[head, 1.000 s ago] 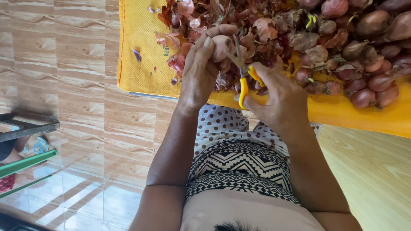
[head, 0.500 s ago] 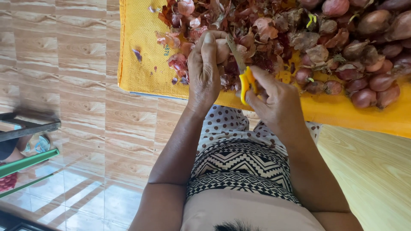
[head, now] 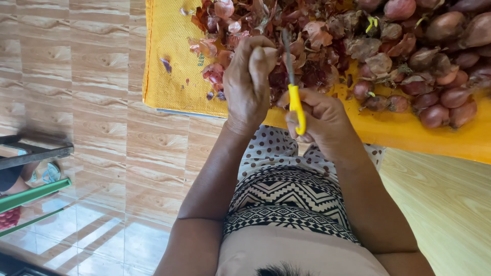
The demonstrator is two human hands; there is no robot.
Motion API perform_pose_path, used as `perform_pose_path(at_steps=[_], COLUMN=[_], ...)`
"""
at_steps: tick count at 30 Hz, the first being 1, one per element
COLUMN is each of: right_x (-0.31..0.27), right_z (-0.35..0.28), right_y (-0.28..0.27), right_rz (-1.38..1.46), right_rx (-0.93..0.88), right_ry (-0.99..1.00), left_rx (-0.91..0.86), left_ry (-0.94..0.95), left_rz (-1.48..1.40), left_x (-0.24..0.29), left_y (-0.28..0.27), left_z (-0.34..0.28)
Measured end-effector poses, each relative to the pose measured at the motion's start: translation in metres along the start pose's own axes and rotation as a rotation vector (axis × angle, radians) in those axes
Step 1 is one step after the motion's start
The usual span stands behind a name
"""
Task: Peeling small onions by snipping ends with scissors and removing skins by hand
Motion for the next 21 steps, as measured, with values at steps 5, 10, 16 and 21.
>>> perform_pose_path(at_steps=[5,10,16,21], right_x=[-0.042,-0.061,-0.043,-0.022], right_z=[-0.006,-0.022,-0.03,-0.036], right_y=[-0.006,-0.019,-0.026,-0.033], right_rz=[-0.682,-1.088,-0.961,-0.938], right_rx=[0.137,0.43,0.37,0.347], right_ry=[-0.221,-0.245,-0.198,-0.145], left_rx=[-0.119,-0.214,-0.235,-0.141], left_ry=[-0.673,-0.707,-0.557,-0.542], left_rz=[-1.269,-1.534,-1.62,-1.562], left_x=[-0.052,-0.044,-0.024,-0.041], left_y=[0.035,0.039,0.031,0.028], left_z=[-0.019,-0.02,-0.008,-0.004])
Point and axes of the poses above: each hand's wrist, its own z-axis towards the middle knuckle, its own y-axis out of the palm, x = y × z, the point moved 10 cm from there along z, towards the middle knuckle, and after that the axes turned 10 degrees about -z, right-handed, at the moved point
